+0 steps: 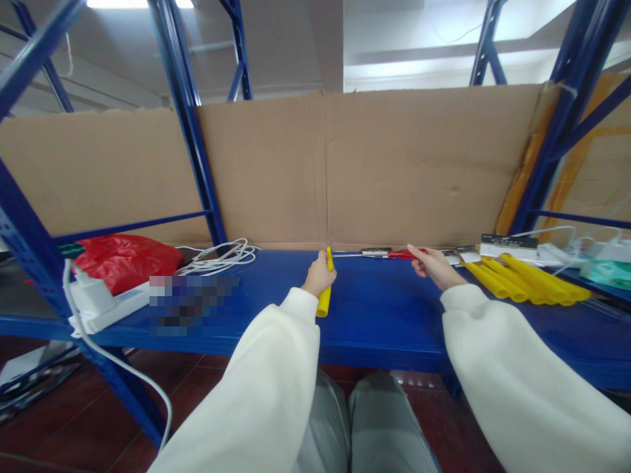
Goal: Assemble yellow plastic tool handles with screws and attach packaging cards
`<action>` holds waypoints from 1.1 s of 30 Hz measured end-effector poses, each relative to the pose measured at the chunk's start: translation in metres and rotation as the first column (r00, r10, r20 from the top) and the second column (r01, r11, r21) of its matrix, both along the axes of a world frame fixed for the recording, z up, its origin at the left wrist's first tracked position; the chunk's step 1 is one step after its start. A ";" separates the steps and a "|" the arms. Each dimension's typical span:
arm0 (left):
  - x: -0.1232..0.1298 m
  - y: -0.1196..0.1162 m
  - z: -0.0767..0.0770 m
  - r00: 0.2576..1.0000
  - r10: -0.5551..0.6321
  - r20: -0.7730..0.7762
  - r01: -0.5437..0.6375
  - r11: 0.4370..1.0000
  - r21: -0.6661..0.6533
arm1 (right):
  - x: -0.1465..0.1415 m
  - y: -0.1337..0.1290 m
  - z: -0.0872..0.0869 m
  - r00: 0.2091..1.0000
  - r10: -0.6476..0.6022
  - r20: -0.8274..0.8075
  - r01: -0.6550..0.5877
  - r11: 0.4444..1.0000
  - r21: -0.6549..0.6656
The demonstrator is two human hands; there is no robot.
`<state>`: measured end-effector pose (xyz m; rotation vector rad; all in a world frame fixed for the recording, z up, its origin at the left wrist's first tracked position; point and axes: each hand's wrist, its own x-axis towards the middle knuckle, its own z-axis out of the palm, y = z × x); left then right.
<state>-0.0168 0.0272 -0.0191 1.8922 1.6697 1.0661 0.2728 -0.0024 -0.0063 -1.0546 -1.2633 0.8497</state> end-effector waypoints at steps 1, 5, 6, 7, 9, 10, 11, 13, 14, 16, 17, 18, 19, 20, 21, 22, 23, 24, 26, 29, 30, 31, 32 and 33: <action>0.000 0.000 0.000 1.000 -0.001 0.000 0.001 1.000 0.001 | 0.000 0.000 0.000 1.000 -0.010 0.000 0.010 1.000 -0.005; 0.000 0.000 0.000 1.000 -0.003 -0.003 0.003 1.000 -0.002 | -0.002 -0.002 0.002 1.000 0.009 -0.020 -0.010 0.999 -0.035; 0.000 0.000 0.000 1.000 -0.002 -0.003 0.002 1.000 -0.002 | -0.003 -0.003 0.003 0.999 0.021 -0.035 -0.022 0.999 -0.046; 0.000 0.000 0.000 1.000 0.000 -0.003 0.000 1.000 -0.001 | -0.003 -0.003 0.004 0.998 0.032 -0.053 -0.035 0.998 -0.058; 0.000 0.000 0.000 1.000 0.007 -0.002 -0.007 1.000 0.002 | -0.004 -0.004 0.005 0.996 0.050 -0.080 -0.056 0.996 -0.072; 0.000 0.001 0.000 1.000 0.011 -0.002 -0.011 1.000 0.003 | -0.004 -0.004 0.005 0.995 0.054 -0.086 -0.061 0.995 -0.076; 0.000 0.001 0.000 1.000 0.013 -0.003 -0.013 1.000 0.004 | -0.003 -0.004 0.005 0.995 0.055 -0.085 -0.062 0.995 -0.077; 0.001 0.001 0.000 1.000 0.013 -0.006 -0.013 1.000 0.003 | -0.003 -0.003 0.005 0.996 0.054 -0.075 -0.059 0.996 -0.073; 0.001 0.001 0.000 1.000 0.012 -0.007 -0.012 1.000 0.003 | -0.003 -0.003 0.005 0.996 0.056 -0.070 -0.061 0.996 -0.068; 0.001 0.001 0.000 1.000 0.010 -0.005 -0.010 1.000 0.005 | -0.002 -0.002 0.004 0.996 0.066 -0.065 -0.069 0.996 -0.054; 0.001 0.001 0.000 1.000 0.010 -0.002 -0.010 1.000 0.007 | -0.002 -0.002 0.004 0.995 0.071 -0.063 -0.075 0.996 -0.050; 0.001 0.001 -0.001 1.000 0.011 0.001 -0.011 1.000 0.009 | -0.002 -0.002 0.004 0.995 0.076 -0.062 -0.079 0.996 -0.050; 0.001 0.001 -0.001 1.000 0.010 0.004 -0.010 1.000 0.010 | -0.002 -0.001 0.004 0.995 0.080 -0.062 -0.083 0.995 -0.052; 0.001 0.001 0.000 1.000 0.010 0.006 -0.010 1.000 0.009 | -0.003 -0.001 0.004 0.995 0.082 -0.062 -0.085 0.995 -0.056; 0.001 0.001 0.000 1.000 0.008 0.006 -0.009 1.000 0.008 | -0.003 -0.001 0.004 0.995 0.082 -0.065 -0.086 0.994 -0.062; 0.001 0.001 0.000 1.000 0.007 0.007 -0.007 1.000 0.004 | -0.003 -0.001 0.005 0.994 0.079 -0.070 -0.084 0.994 -0.071; 0.001 0.001 0.000 1.000 0.005 0.008 -0.005 1.000 0.001 | -0.004 -0.001 0.005 0.994 0.076 -0.076 -0.082 0.993 -0.080; 0.001 0.002 -0.001 1.000 0.003 0.011 -0.003 1.000 -0.003 | -0.004 -0.002 0.006 0.994 0.071 -0.083 -0.078 0.993 -0.091; 0.001 0.002 -0.001 1.000 0.000 0.026 0.000 1.000 -0.006 | -0.005 -0.002 0.006 0.994 0.058 -0.096 -0.069 0.992 -0.109; 0.003 0.001 0.000 0.998 0.005 0.067 -0.004 1.000 -0.007 | -0.004 -0.003 0.007 0.992 0.029 -0.125 -0.043 0.993 -0.113; 0.004 0.001 0.000 0.996 0.006 0.084 -0.005 1.000 -0.010 | -0.004 -0.003 0.007 0.990 0.020 -0.137 -0.035 0.993 -0.112; 0.004 0.000 0.001 0.995 0.006 0.103 -0.005 1.000 -0.016 | -0.004 -0.003 0.007 0.989 0.013 -0.146 -0.030 0.993 -0.111; 0.005 -0.001 0.001 0.992 0.006 0.125 -0.003 1.000 -0.025 | -0.003 -0.003 0.007 0.988 0.012 -0.154 -0.029 0.993 -0.110; 0.006 -0.001 0.002 0.989 0.006 0.150 -0.001 0.999 -0.035 | -0.002 -0.002 0.007 0.987 0.016 -0.158 -0.034 0.993 -0.110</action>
